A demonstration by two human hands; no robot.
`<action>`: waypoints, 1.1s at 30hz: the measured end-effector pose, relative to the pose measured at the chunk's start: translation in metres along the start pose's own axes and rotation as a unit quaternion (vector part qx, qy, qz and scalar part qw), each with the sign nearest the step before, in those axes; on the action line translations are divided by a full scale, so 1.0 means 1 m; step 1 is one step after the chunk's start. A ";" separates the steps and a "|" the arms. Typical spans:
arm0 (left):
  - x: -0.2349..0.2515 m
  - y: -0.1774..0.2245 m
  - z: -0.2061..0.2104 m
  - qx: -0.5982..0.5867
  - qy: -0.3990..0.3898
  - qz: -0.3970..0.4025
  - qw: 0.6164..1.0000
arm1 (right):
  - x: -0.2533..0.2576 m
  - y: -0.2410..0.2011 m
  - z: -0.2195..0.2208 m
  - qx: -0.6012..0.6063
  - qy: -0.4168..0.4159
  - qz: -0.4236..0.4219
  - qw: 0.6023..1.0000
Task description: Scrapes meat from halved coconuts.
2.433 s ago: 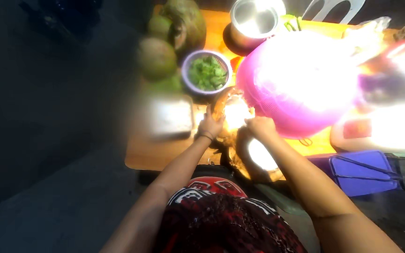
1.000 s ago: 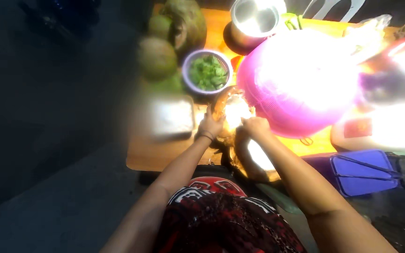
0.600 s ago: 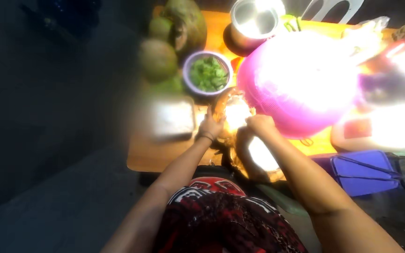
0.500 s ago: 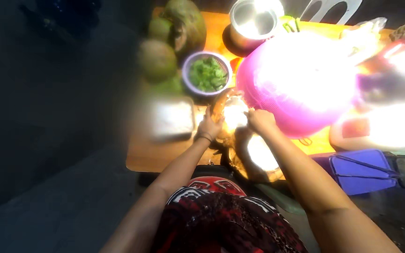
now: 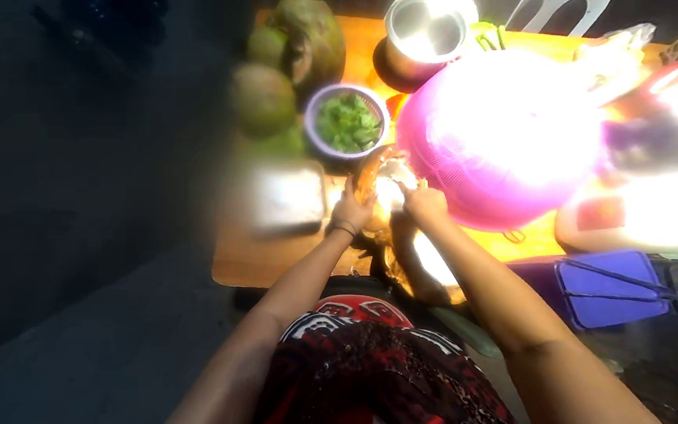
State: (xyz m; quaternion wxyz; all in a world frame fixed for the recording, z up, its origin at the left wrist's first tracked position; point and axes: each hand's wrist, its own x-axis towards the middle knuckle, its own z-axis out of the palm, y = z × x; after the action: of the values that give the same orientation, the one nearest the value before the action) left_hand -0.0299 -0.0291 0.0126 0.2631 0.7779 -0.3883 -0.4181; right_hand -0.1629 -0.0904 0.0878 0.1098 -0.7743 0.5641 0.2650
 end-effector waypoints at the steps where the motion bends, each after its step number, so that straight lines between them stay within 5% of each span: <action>1: 0.000 0.000 0.000 0.002 0.000 -0.002 1.000 | 0.001 0.001 0.008 0.000 -0.002 -0.007 1.000; 6: -0.001 0.003 -0.001 -0.003 -0.001 -0.003 1.000 | -0.017 0.004 -0.004 -0.022 -0.062 -0.012 0.998; 11: 0.001 -0.002 0.002 -0.002 0.004 0.000 1.000 | 0.004 0.005 0.007 -0.006 0.010 0.001 1.000; 17: 0.001 0.002 0.002 0.006 0.004 -0.004 1.000 | -0.015 0.009 0.002 -0.033 -0.055 0.001 0.998; 22: -0.001 0.002 0.001 0.006 -0.001 -0.009 1.000 | 0.007 0.011 0.000 -0.029 0.015 0.006 0.999; 29: -0.001 0.003 0.000 0.002 0.000 -0.013 1.000 | -0.014 0.016 -0.015 -0.035 -0.069 0.009 0.997; 33: -0.002 0.003 -0.002 -0.001 0.000 -0.010 1.000 | -0.001 0.017 -0.016 -0.035 0.004 -0.012 0.999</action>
State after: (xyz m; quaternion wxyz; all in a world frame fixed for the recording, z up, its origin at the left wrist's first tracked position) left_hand -0.0304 -0.0291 0.0164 0.2599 0.7815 -0.3799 -0.4212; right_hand -0.1738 -0.1030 0.1042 0.0838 -0.7853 0.5456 0.2803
